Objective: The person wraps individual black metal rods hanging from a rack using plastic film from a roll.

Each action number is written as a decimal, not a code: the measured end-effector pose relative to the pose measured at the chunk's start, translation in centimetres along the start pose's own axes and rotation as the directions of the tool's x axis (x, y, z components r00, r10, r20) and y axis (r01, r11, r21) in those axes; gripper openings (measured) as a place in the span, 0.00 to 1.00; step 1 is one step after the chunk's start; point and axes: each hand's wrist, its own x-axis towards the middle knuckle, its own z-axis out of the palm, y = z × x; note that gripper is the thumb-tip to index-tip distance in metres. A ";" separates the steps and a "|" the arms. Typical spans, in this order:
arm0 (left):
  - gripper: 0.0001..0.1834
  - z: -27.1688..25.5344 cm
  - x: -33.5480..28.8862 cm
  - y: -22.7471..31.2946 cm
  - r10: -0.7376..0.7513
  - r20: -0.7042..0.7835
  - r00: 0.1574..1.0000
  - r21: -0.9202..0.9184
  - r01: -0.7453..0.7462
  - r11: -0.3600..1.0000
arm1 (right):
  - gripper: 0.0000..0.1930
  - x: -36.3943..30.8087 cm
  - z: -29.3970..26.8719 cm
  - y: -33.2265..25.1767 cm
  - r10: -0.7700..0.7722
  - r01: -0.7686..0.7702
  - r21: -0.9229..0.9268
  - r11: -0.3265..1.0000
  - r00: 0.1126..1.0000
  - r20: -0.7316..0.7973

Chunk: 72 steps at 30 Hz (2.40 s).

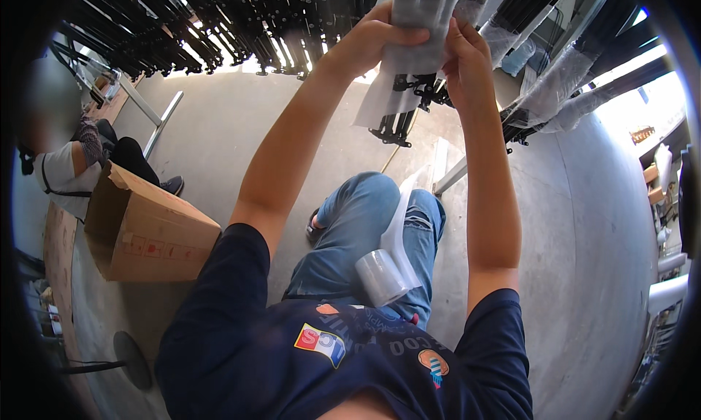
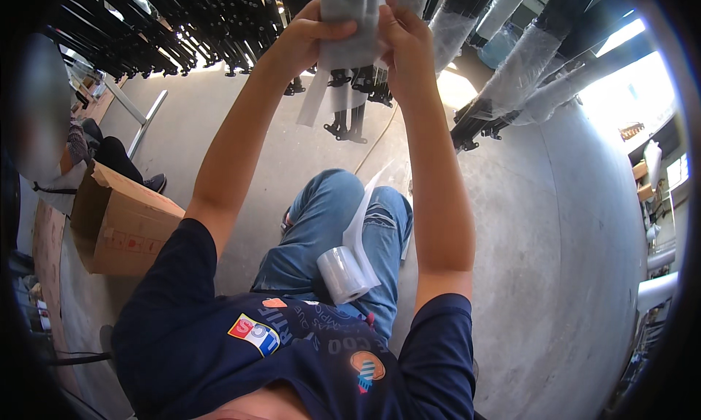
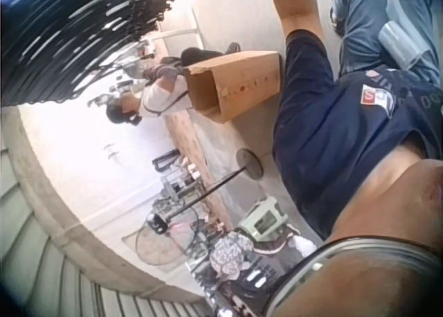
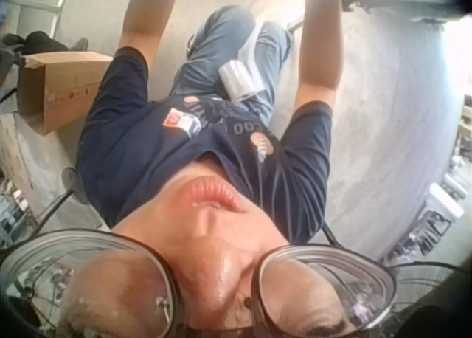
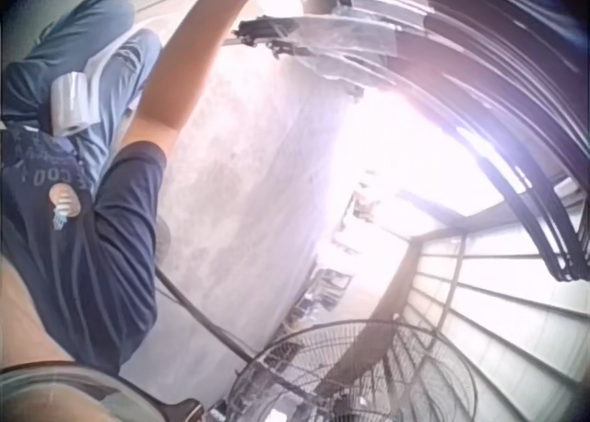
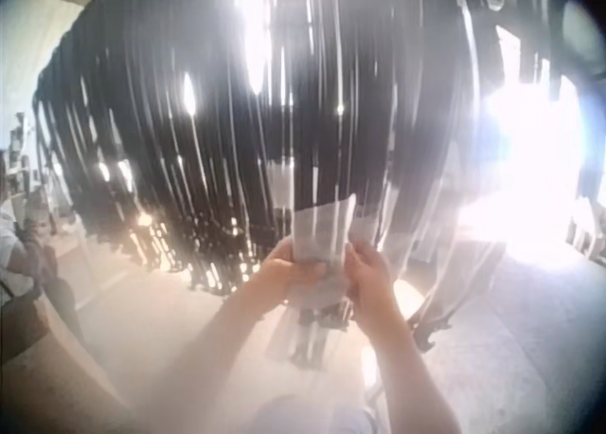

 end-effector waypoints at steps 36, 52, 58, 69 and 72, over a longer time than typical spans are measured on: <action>0.15 5.8 -9.6 -2.2 -0.365 -0.599 0.713 -0.370 0.157 0.916 | 0.09 1.3 0.9 1.0 -0.113 0.267 -0.428 0.863 0.929 0.352; 0.11 4.0 -7.8 -0.4 0.298 -0.395 0.869 0.799 0.165 0.578 | 0.12 0.8 2.4 1.6 -0.157 0.194 -0.371 0.908 0.979 0.127; 0.13 4.0 -7.3 -1.5 0.771 -0.233 0.593 0.972 0.166 0.166 | 0.10 0.9 2.5 1.7 -0.144 0.187 -0.331 0.925 0.978 0.150; 0.22 2.9 -6.3 -1.8 0.697 -0.172 0.696 0.939 -0.098 0.330 | 0.09 0.3 2.7 0.6 -0.143 0.214 -0.348 0.913 0.966 0.218; 0.39 2.0 -5.8 -2.7 0.539 -0.436 0.721 0.649 -0.164 0.743 | 0.12 -0.3 3.3 -0.4 -0.074 0.185 -0.507 0.842 0.970 0.231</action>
